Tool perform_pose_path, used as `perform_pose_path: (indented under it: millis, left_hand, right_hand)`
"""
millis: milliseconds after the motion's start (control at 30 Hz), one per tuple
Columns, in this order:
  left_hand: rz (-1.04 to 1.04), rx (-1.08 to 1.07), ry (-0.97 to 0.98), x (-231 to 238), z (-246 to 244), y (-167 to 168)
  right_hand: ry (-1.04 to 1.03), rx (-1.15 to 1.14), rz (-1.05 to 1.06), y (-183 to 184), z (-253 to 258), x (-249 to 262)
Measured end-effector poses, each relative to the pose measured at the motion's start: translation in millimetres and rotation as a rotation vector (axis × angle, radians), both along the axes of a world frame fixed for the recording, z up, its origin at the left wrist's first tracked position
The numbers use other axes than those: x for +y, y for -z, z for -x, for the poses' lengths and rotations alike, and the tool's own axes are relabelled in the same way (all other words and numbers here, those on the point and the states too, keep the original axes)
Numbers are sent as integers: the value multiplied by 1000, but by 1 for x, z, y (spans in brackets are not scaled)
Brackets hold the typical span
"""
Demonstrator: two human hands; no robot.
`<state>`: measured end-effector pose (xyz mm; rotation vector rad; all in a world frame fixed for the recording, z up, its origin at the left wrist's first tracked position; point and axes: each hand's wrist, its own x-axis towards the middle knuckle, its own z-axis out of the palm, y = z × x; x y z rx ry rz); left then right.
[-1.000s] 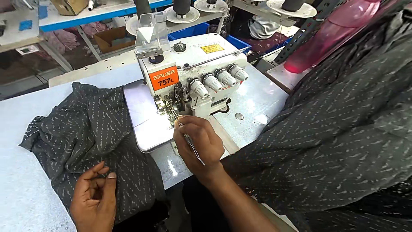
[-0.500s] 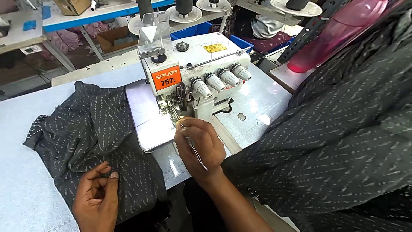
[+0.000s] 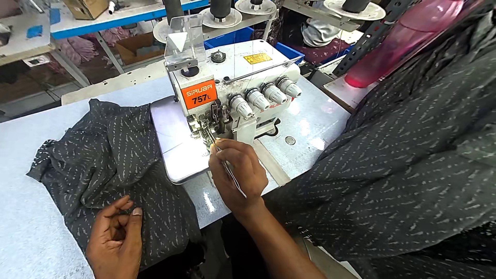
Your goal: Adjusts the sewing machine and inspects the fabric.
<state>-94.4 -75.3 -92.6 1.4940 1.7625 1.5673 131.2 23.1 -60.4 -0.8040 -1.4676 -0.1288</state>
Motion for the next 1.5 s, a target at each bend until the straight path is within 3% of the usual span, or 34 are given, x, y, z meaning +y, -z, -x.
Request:
perform_pose_path:
  millis: [1067,1200,1333,1500]
  left_hand:
    - [-21,-58,17,1,0,-1]
    - [-2,-265,262,22,-14,-45]
    - [167,-480,481,76,-44,-92]
    - [426,-590,500,118,-63,-115]
  right_hand:
    - [56,95,19,4,13,1]
    - [55,103,19,5,14,1]
    - [38,118,20,4,14,1]
    - [17,140,12,3,13,3]
